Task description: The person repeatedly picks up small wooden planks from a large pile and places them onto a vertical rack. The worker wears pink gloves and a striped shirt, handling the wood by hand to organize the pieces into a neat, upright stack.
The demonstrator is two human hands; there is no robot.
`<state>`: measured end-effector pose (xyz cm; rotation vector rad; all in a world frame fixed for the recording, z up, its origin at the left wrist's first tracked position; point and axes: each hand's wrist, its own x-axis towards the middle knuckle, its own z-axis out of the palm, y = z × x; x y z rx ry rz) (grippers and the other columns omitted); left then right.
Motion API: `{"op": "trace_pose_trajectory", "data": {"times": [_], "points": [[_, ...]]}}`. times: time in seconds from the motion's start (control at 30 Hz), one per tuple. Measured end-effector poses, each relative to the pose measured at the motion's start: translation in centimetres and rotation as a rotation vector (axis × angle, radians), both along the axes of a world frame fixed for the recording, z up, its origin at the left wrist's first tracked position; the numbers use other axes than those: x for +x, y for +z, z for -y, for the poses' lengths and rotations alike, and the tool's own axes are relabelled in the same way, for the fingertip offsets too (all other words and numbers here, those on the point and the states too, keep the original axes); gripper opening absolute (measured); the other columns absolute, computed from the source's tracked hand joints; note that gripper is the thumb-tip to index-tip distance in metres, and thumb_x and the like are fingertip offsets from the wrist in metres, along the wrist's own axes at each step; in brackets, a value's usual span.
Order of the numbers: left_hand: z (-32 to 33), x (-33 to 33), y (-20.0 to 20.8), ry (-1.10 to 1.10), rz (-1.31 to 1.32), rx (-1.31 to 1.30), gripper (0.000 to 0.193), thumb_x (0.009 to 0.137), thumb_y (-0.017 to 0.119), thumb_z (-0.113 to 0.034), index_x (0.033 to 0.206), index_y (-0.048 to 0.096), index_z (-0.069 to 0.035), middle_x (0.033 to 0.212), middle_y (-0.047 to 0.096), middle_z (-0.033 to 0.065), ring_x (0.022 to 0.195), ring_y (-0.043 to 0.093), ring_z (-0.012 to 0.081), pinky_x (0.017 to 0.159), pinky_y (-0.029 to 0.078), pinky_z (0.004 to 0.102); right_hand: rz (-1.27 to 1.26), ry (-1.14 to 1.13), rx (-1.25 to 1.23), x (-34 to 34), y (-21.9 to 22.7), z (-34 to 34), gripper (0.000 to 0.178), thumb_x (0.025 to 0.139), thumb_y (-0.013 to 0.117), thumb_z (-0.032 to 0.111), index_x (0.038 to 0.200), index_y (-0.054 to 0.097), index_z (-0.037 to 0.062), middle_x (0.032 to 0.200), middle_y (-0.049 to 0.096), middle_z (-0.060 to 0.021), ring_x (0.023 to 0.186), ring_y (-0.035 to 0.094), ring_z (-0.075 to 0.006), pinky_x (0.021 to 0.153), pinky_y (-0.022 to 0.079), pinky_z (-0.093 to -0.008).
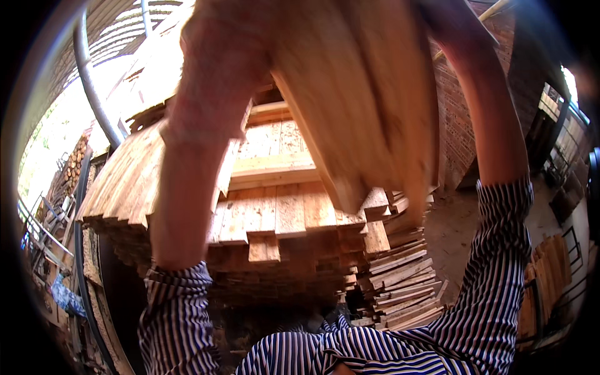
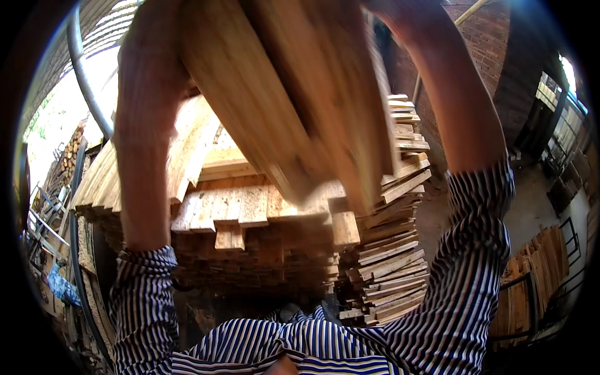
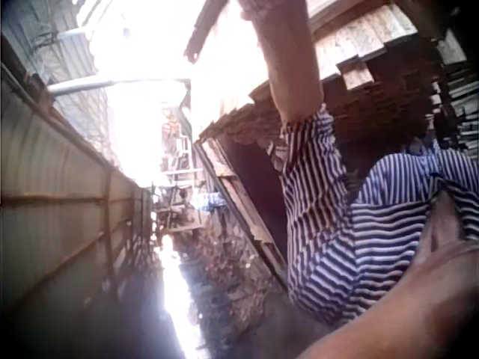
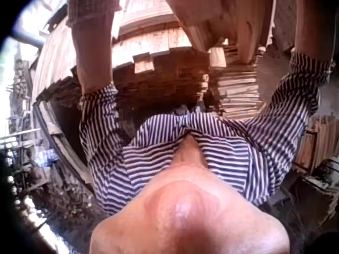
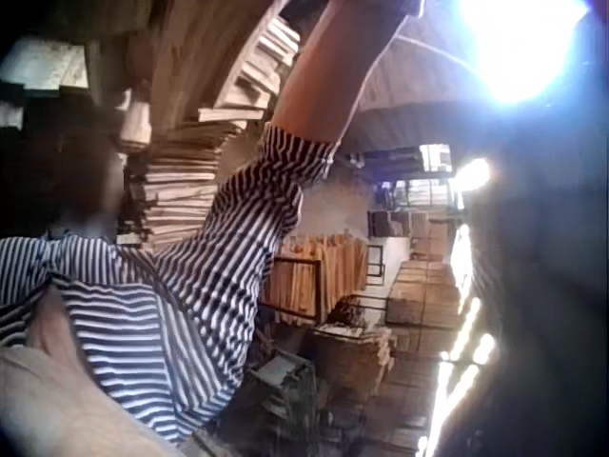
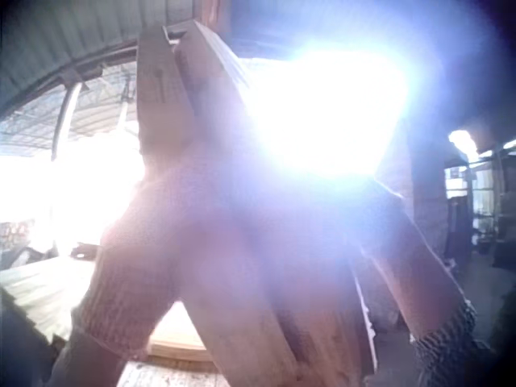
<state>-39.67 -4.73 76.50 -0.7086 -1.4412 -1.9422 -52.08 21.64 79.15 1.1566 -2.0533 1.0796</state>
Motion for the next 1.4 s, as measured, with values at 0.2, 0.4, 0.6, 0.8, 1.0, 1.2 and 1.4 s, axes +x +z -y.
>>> {"op": "trace_pose_trajectory", "data": {"times": [0.2,0.4,0.6,0.8,1.0,1.2,1.4], "points": [[13.4,-9.5,2.5,0.136,-0.072,-0.176,0.068,0.095,0.068,-0.027,0.149,0.032,-0.008,0.136,0.058,0.0138,0.125,0.058,0.025,0.108,0.051,0.0446,-0.123,0.086,0.015,-7.6,0.0,11.6,0.065,0.087,0.076,0.046,0.132,0.059,0.0024,0.116,0.07,-0.0092,0.104,0.067,-0.0184,0.091,0.055,-0.0349],[15.9,-12.8,-4.7,-0.113,-0.143,-0.45,0.069,0.095,0.067,-0.039,0.148,0.035,-0.007,0.134,0.06,0.0135,0.125,0.059,0.025,0.11,0.049,0.0473,-0.679,0.33,0.075,-13.2,-8.5,16.2,0.062,0.088,0.077,0.045,0.13,0.06,0.0029,0.114,0.071,-0.0084,0.102,0.067,-0.017,0.09,0.056,-0.0345],[15.0,-10.8,-2.3,-0.213,0.193,-0.244,0.055,0.097,0.066,-0.038,0.137,0.046,-0.007,0.127,0.064,0.0153,0.116,0.065,0.0274,0.094,0.06,0.0408,0.099,0.925,-0.307,-9.1,-7.7,19.0,0.065,0.087,0.076,0.051,0.129,0.06,0.0034,0.11,0.072,-0.0071,0.099,0.067,-0.0145,0.09,0.057,-0.0332],[11.0,-10.2,3.3,-0.218,0.231,-0.294,0.049,0.098,0.065,-0.034,0.133,0.05,-0.004,0.123,0.066,0.0153,0.108,0.069,0.025,0.089,0.063,0.0376,-0.098,0.247,0.104,-9.3,-1.3,14.7,0.061,0.09,0.074,0.048,0.127,0.06,0.0018,0.109,0.072,-0.0093,0.096,0.069,-0.0157,0.088,0.058,-0.0331],[8.6,-6.9,3.6,-0.303,0.426,-0.347,0.044,0.1,0.064,-0.031,0.129,0.054,0.0,0.119,0.068,0.0153,0.101,0.072,0.0226,0.083,0.065,0.0343,-0.174,0.097,0.534,6.2,-8.3,12.5,0.057,0.092,0.071,0.046,0.125,0.061,0.0002,0.109,0.072,-0.0115,0.094,0.07,-0.017,0.086,0.059,-0.033],[3.0,-5.0,-6.9,-0.171,0.827,-0.304,0.044,0.094,0.071,-0.033,0.118,0.06,0.002,0.117,0.07,0.0154,0.092,0.074,0.022,0.076,0.066,0.0348,0.633,-0.05,0.411,5.4,-11.8,10.0,0.054,0.094,0.069,0.043,0.124,0.061,-0.0015,0.108,0.072,-0.0137,0.091,0.071,-0.0182,0.084,0.059,-0.0328],[5.3,-4.4,-6.8,-0.053,1.055,-0.39,0.034,0.098,0.061,-0.03,0.12,0.063,-0.004,0.101,0.075,0.0132,0.067,0.073,0.0194,0.062,0.064,0.0368,1.32,0.291,-0.079,-1.5,-12.6,8.9,0.049,0.097,0.066,0.038,0.122,0.061,-0.0039,0.109,0.071,-0.0177,0.088,0.072,-0.0203,0.08,0.061,-0.0329]]}}
